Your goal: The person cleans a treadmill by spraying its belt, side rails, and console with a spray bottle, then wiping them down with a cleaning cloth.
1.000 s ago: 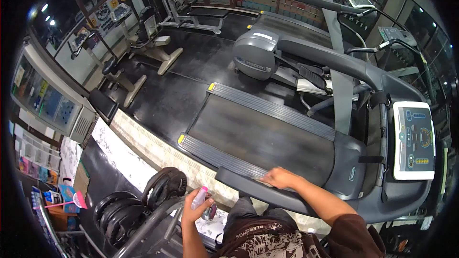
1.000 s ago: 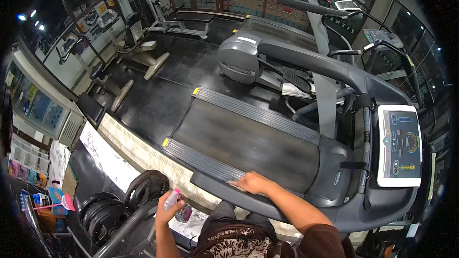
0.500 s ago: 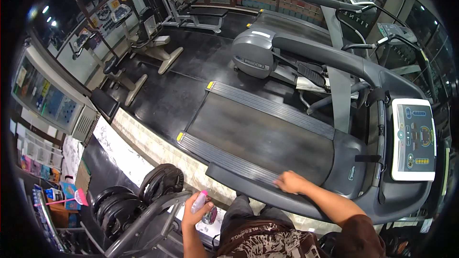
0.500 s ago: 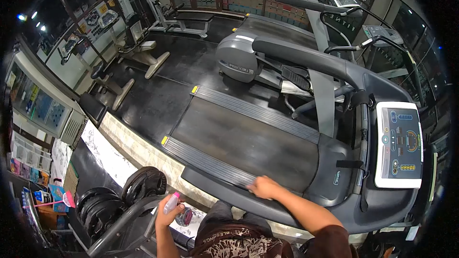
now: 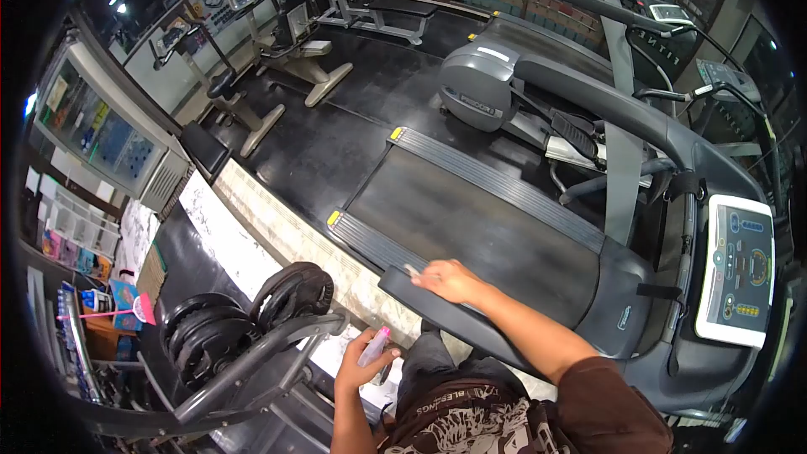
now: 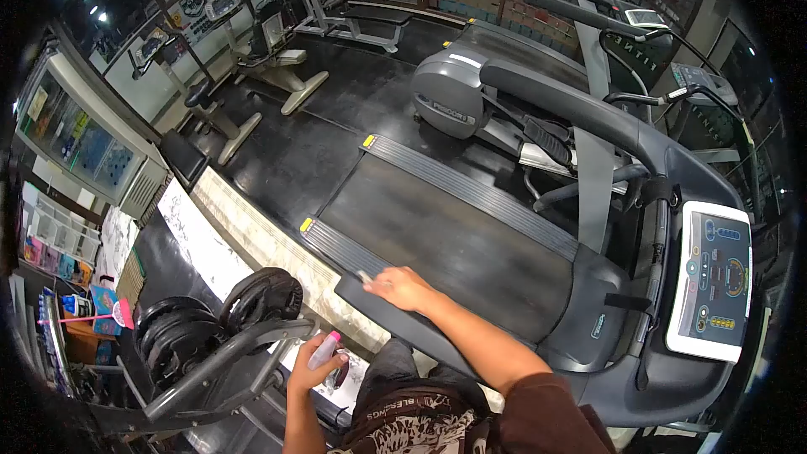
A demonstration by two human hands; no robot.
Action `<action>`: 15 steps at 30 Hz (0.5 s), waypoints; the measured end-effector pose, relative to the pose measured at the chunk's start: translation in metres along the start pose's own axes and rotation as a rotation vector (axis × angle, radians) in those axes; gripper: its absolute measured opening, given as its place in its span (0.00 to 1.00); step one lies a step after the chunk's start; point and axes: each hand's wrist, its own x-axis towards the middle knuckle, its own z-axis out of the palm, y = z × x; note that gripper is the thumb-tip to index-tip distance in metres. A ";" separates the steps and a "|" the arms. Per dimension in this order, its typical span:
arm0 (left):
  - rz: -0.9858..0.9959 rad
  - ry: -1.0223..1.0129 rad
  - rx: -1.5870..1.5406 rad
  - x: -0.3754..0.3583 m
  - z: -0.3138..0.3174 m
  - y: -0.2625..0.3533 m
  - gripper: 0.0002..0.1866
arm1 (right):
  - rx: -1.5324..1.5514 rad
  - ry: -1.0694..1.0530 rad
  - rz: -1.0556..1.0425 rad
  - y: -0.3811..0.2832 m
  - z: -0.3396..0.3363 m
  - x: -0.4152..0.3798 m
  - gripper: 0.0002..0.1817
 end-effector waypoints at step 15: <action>-0.088 0.018 -0.199 -0.015 0.039 -0.028 0.15 | -0.356 0.236 -0.256 -0.004 -0.044 -0.171 0.11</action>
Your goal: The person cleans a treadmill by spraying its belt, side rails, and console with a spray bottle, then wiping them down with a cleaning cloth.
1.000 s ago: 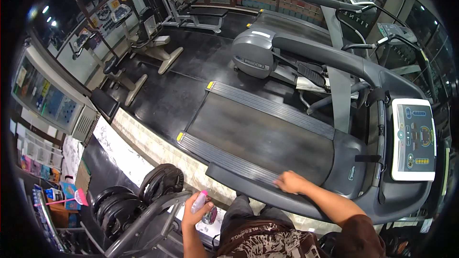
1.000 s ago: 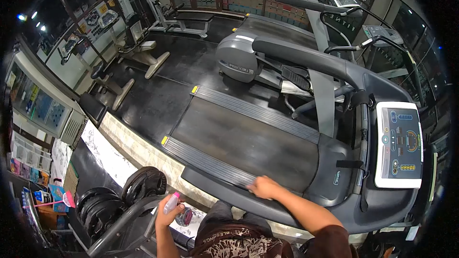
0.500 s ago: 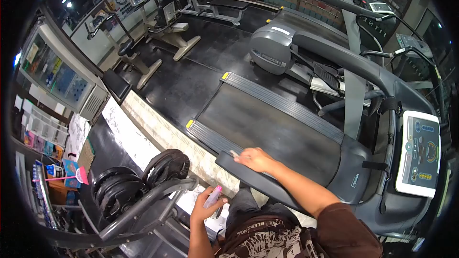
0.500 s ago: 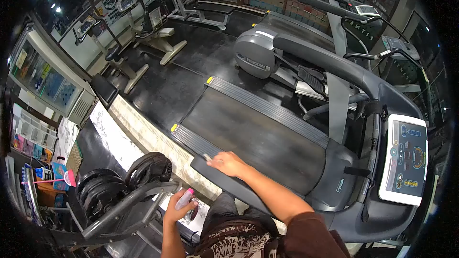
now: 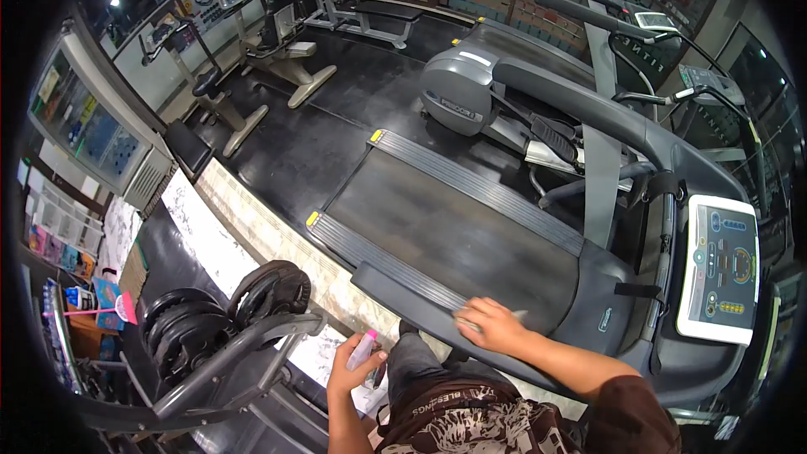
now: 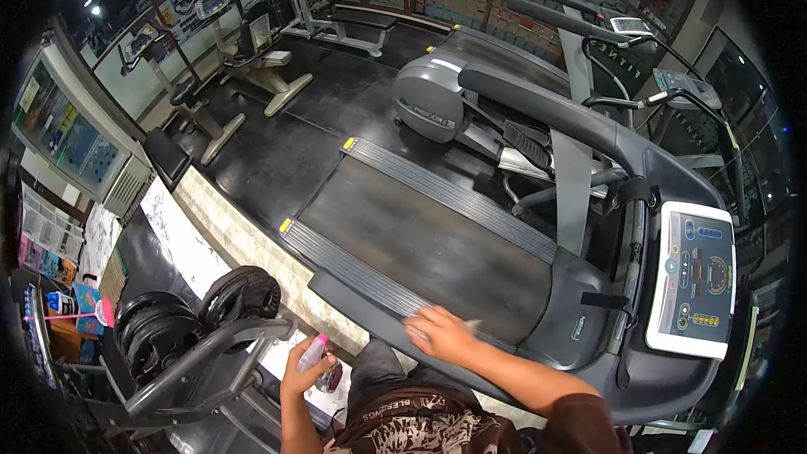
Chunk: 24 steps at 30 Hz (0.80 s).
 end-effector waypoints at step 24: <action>0.055 0.030 -0.044 -0.038 0.019 -0.002 0.13 | -0.543 -0.402 -0.533 -0.049 -0.013 -0.034 0.11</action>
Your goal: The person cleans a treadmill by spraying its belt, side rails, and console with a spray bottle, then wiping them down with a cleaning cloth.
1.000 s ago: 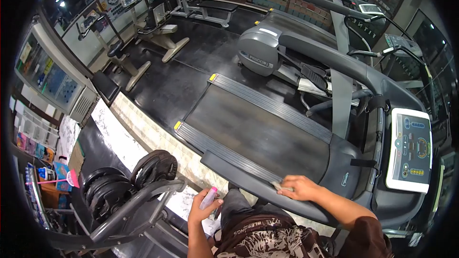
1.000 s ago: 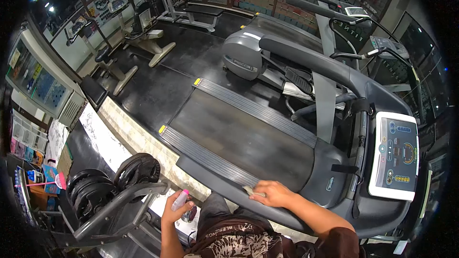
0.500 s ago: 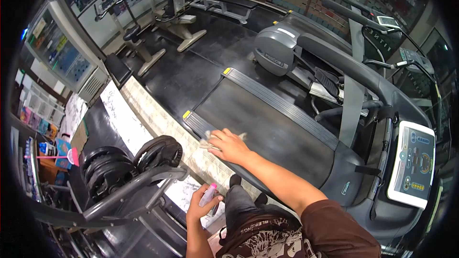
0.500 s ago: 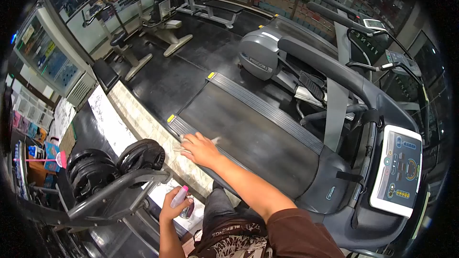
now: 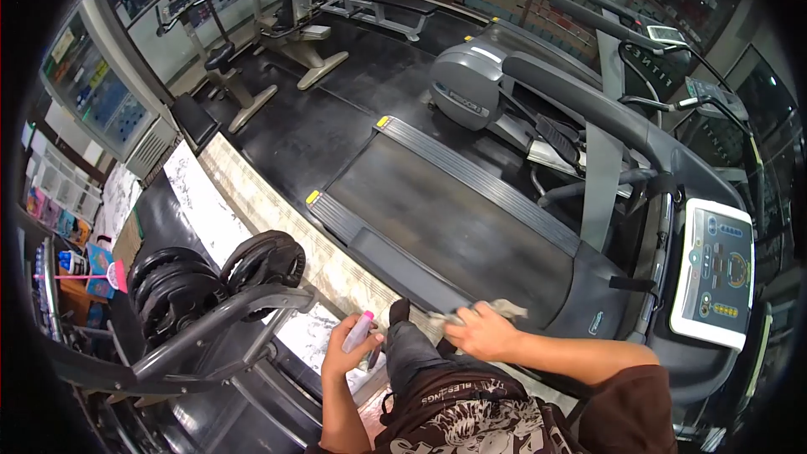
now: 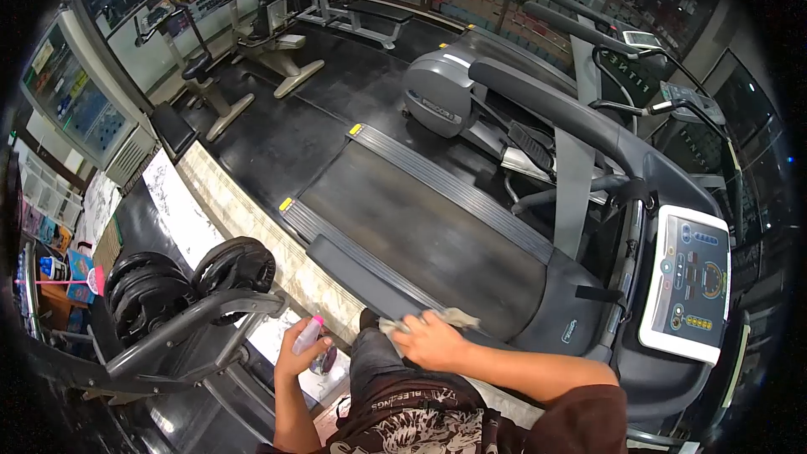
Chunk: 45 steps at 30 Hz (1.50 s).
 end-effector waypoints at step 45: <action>0.045 -0.286 0.119 -0.022 0.115 -0.009 0.14 | 0.172 0.300 0.632 -0.057 -0.028 -0.220 0.11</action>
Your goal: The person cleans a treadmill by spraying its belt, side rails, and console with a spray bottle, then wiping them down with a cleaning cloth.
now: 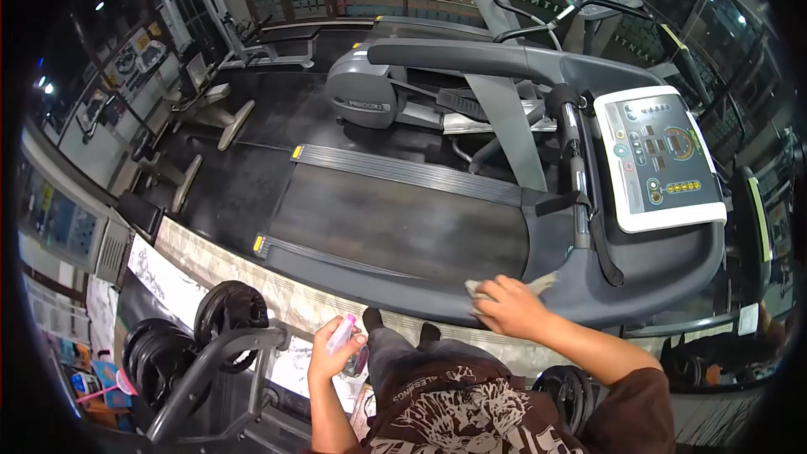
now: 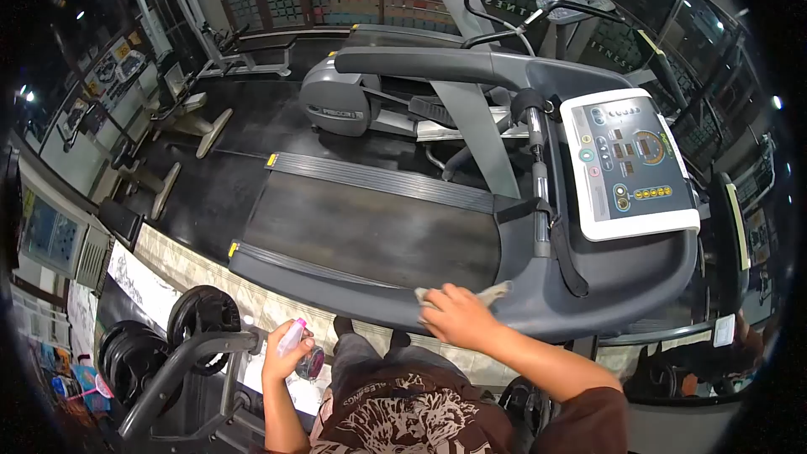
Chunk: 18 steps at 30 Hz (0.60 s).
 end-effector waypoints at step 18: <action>-0.009 0.033 -0.025 -0.013 0.027 -0.007 0.14 | 0.383 -0.440 0.154 0.064 0.025 0.065 0.24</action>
